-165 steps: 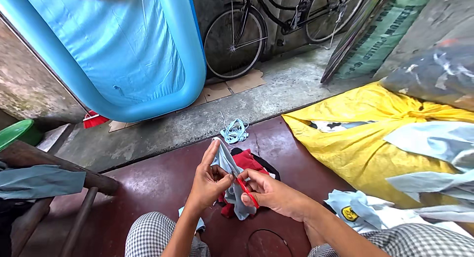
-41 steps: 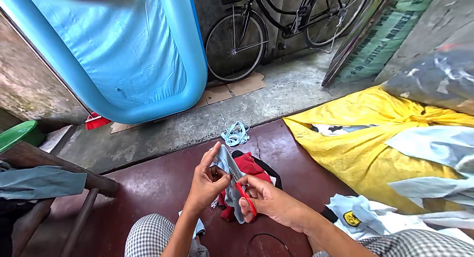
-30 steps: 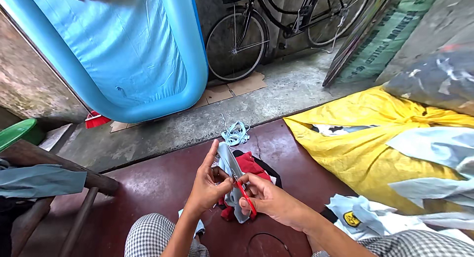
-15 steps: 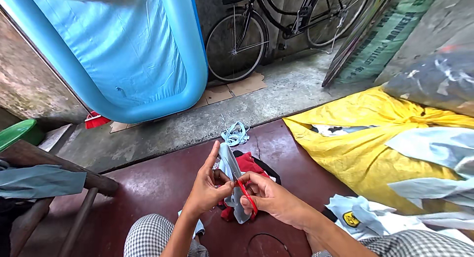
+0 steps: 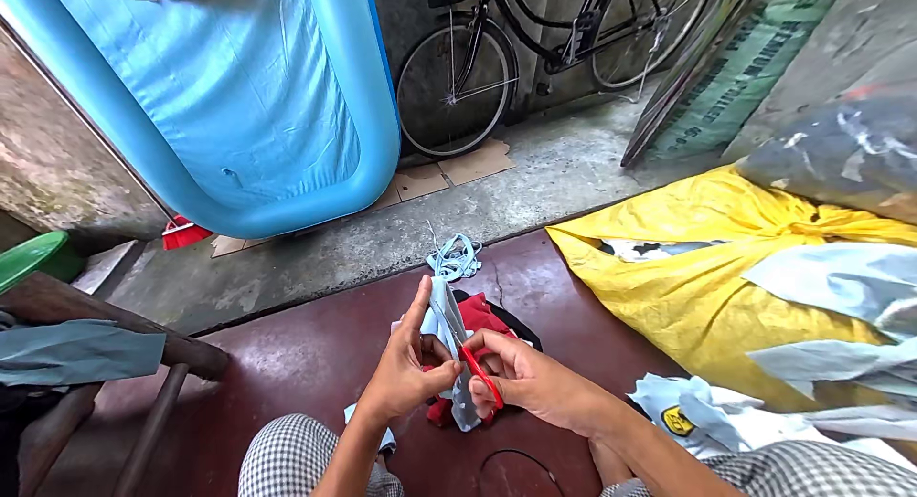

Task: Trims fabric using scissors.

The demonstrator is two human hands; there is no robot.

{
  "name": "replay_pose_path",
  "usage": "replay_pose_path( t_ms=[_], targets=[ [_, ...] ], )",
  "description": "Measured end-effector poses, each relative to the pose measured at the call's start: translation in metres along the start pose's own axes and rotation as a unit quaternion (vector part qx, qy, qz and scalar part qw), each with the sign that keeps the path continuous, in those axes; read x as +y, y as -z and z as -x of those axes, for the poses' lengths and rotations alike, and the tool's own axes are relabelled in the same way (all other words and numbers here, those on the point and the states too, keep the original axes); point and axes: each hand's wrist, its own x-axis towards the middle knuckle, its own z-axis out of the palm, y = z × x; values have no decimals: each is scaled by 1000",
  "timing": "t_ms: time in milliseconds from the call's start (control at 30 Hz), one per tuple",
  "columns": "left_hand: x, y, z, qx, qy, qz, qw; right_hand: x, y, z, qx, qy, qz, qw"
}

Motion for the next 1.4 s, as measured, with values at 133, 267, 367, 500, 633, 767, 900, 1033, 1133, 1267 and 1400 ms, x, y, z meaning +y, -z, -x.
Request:
replay_pose_path(
  t_ms=[133, 267, 367, 500, 633, 767, 900, 1033, 1133, 1267, 1400],
  targets=[
    [-1, -6, 1, -16, -1, 9, 1000, 0, 3, 0, -3, 3, 6, 1000],
    [-4, -6, 0, -14, -11, 11, 1000, -1, 2, -2, 30, -5, 8, 1000],
    [-4, -1, -2, 0, -8, 0, 1000, -3, 4, -1, 38, -17, 8, 999],
    [-2, 10, -6, 110, -25, -32, 993, -3, 5, -1, 56, -35, 73, 995],
    [-5, 15, -8, 168, -40, -24, 985, 3, 5, -2, 73, -45, 185, 979],
    [-8, 9, -9, 179, -27, -14, 983, 6, 3, -2, 79, -37, 220, 971],
    [-10, 8, -11, 182, -31, -11, 983, 7, 3, -1, 71, -34, 227, 971],
    [-9, 6, -10, 167, -30, -16, 985, 11, 1, -3, 24, -36, 189, 981],
    [-6, 5, -9, 156, -35, -9, 987, 11, -3, -4, 7, -25, 129, 991],
    [-2, 6, -7, 149, -35, -12, 988, 11, -1, -4, -7, -19, 121, 992],
    [0, 7, -7, 141, -40, -26, 989, 11, 0, -5, 11, -16, 124, 992]
  ],
)
